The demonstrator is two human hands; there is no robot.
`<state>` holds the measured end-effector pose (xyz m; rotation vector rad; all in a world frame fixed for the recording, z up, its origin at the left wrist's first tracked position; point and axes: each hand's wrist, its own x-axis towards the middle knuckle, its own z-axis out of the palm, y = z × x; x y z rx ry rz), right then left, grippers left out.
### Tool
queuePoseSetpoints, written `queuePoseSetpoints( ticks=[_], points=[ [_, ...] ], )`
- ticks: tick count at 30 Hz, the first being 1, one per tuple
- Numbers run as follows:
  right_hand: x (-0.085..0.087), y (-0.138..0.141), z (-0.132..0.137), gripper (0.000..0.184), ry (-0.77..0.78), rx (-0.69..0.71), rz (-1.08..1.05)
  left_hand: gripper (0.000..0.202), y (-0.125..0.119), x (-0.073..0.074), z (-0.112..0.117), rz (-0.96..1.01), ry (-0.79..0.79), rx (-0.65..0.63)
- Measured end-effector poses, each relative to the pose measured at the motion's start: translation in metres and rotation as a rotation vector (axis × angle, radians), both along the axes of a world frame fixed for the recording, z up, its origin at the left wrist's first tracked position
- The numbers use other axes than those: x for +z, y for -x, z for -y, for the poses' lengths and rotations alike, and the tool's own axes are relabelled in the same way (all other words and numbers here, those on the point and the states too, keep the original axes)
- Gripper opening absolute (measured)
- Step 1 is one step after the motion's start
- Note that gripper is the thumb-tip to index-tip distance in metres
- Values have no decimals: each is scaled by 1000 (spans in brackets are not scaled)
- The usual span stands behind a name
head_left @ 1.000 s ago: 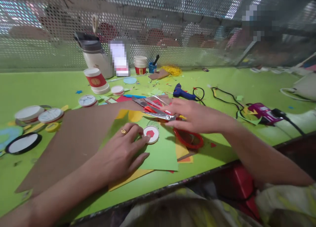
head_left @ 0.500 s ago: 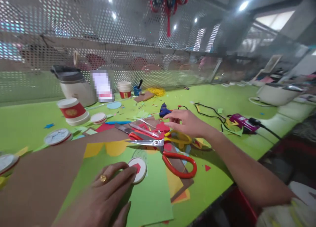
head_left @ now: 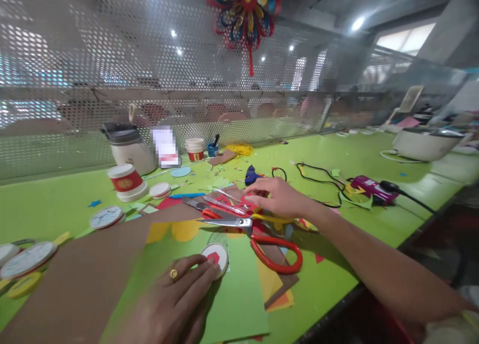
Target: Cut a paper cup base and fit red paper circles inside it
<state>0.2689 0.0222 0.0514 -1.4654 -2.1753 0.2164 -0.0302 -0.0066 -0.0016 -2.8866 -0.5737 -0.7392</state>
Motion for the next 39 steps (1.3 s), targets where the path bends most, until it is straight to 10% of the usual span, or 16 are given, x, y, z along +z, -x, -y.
queuePoseSetpoints(
  ticks=[11,20,24,29,39],
  points=[
    [-5,51,-79,23,257,111,362,42,-9,17,10,-94,93,15],
    [1,39,-86,33,167,151,28,44,-10,24,10,-72,147,16],
    [29,10,-70,25,20,54,-379,48,-10,19,8,-67,151,8],
    [31,-7,-9,11,326,286,-1041,46,-6,12,8,-118,138,16],
    [5,43,38,12,458,251,-910,55,-3,5,14,-225,20,34]
  ],
)
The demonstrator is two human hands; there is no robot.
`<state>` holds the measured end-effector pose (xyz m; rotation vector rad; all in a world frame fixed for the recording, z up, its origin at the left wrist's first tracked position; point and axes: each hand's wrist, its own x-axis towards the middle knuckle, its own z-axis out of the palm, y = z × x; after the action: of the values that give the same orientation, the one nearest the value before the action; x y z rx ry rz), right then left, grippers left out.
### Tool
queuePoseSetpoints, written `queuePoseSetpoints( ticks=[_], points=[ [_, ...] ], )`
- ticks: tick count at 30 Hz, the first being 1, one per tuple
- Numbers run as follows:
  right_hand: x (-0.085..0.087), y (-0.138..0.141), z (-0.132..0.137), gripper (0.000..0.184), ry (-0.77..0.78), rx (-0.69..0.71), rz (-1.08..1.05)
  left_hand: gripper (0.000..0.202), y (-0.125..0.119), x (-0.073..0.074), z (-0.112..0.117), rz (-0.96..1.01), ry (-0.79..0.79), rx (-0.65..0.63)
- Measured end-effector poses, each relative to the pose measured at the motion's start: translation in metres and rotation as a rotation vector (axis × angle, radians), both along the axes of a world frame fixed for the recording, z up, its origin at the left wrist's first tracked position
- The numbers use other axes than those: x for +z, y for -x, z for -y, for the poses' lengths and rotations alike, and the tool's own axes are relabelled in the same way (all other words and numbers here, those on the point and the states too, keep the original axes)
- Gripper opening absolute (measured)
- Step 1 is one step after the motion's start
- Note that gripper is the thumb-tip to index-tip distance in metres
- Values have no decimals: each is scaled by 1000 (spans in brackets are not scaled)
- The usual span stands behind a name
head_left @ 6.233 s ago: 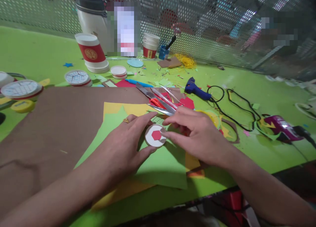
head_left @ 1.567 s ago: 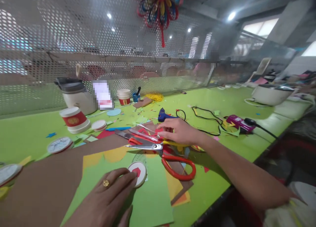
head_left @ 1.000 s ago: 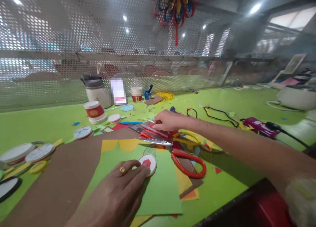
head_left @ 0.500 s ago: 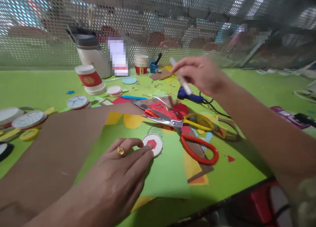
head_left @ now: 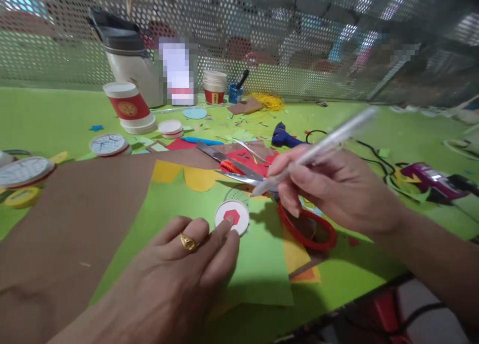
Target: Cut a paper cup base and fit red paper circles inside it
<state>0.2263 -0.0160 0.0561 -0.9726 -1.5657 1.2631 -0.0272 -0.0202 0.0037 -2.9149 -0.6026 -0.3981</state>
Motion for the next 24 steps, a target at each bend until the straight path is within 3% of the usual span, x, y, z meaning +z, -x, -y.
queuePoseSetpoints(
  ticks=[4,9,15,24],
  points=[
    [-1,17,-7,13,-90,-52,148,38,-7,-4,3,13,-137,-30],
    [-9,32,-7,13,-146,-39,158,33,-11,-9,7,-43,-279,-10],
    [-13,36,-7,6,-231,-4,319,20,-7,-10,5,-57,-183,20],
    [-18,34,-8,8,-292,-21,402,24,-11,-6,3,49,-106,68]
  ],
)
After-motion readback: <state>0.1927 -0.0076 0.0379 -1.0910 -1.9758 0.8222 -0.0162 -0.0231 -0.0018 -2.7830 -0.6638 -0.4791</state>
